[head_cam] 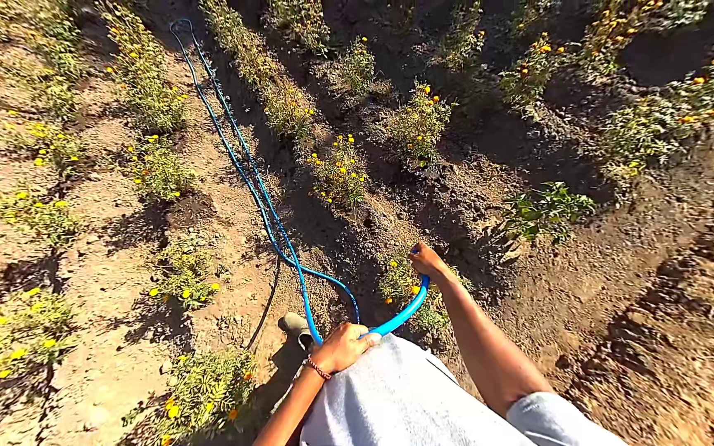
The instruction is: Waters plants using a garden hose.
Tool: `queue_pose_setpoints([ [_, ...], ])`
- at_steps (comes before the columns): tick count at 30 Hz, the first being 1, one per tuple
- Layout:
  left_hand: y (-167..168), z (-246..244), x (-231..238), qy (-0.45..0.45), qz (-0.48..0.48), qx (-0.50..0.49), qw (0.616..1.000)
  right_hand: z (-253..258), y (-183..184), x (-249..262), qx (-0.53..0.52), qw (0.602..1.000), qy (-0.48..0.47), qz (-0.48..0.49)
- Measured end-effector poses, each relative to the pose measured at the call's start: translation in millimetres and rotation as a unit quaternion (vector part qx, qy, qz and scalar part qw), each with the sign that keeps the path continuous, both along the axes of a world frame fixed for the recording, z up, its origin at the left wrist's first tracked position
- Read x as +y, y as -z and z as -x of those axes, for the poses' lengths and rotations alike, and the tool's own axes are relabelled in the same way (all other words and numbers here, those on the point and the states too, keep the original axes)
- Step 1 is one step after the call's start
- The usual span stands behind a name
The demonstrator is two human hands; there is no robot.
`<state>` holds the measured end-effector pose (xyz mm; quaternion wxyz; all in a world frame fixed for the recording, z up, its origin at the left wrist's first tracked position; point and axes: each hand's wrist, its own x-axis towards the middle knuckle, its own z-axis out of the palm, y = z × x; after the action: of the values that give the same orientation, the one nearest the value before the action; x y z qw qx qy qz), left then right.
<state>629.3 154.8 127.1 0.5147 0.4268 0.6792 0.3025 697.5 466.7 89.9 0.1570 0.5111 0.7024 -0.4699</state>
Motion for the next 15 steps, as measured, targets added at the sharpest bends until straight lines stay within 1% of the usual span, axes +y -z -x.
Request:
queue_pose_setpoints([
  [11, 5.0, -4.8, -1.1, 0.005, 0.0, 0.002, 1.0, -8.2, 8.4, 0.7, -0.006, 0.999, -0.041, 0.001],
  [15, 3.0, -5.5, -1.1, 0.008, 0.011, 0.006, 1.0, -9.6, 8.8, -0.7, -0.002, 0.999, -0.039, 0.005],
])
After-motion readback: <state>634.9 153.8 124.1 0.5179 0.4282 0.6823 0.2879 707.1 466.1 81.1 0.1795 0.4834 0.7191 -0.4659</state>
